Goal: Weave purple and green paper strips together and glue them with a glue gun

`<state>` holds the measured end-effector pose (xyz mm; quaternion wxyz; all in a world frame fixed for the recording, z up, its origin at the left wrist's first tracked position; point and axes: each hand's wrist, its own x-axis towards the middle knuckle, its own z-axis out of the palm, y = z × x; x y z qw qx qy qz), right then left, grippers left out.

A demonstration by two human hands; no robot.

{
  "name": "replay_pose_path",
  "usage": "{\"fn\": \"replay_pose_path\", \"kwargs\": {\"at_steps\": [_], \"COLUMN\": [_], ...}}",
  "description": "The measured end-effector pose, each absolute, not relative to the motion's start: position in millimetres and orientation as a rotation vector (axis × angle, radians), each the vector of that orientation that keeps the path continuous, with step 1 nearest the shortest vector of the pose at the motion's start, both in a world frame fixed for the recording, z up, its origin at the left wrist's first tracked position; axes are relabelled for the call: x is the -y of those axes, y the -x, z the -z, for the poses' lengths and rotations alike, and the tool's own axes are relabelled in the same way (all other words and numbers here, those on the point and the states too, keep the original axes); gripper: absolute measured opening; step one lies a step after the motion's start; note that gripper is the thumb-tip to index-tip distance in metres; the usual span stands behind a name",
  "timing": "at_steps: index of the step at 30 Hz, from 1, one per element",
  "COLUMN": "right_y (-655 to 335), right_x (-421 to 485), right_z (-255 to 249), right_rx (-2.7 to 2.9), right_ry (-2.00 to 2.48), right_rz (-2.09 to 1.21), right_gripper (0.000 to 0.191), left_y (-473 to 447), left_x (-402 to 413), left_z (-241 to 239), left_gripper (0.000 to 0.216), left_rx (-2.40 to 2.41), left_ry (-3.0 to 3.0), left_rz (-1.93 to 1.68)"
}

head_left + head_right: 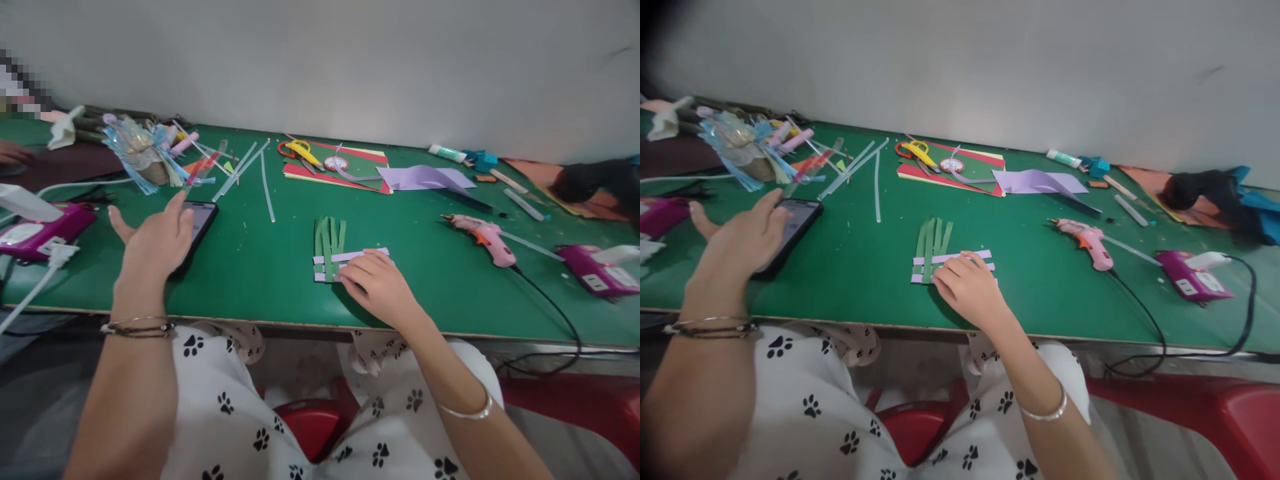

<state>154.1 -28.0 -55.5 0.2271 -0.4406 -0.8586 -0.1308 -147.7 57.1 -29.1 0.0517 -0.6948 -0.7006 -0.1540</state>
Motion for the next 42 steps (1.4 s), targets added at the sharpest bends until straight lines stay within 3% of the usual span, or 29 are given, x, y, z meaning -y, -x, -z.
{"fn": "replay_pose_path", "kwargs": {"at_steps": [6,10,14,20,30,37,42], "right_y": [-172,-178,-178,-176,-164,-162,-163], "right_x": [28,28,30,32,24,25,26], "right_z": [51,49,50,55,57,53,55], "right_rx": [2.027,2.066,2.225,2.296,2.240,2.246,2.248], "right_ry": [1.431,1.452,1.371,1.450,1.613,1.664,1.655], "right_rz": [0.273,0.083,-0.090,-0.063,-0.158,-0.229,-0.191], "right_gripper": [0.020,0.015,0.013,0.020,0.016,0.015,0.016], "left_y": [113,63,36,34,30,26,29], "left_x": [-44,-21,-9,-6,-7,-7,-8], "left_z": [34,43,53,60,61,61,59], "left_gripper": [0.041,0.023,0.021,0.030,0.037,0.023,0.028], "left_rx": [1.773,1.405,1.148,1.165,1.277,1.342,1.307], "left_ry": [2.238,2.600,2.903,2.914,2.904,2.852,2.887], "left_rz": [0.864,0.796,0.619,0.516,0.550,0.539,0.507]}}
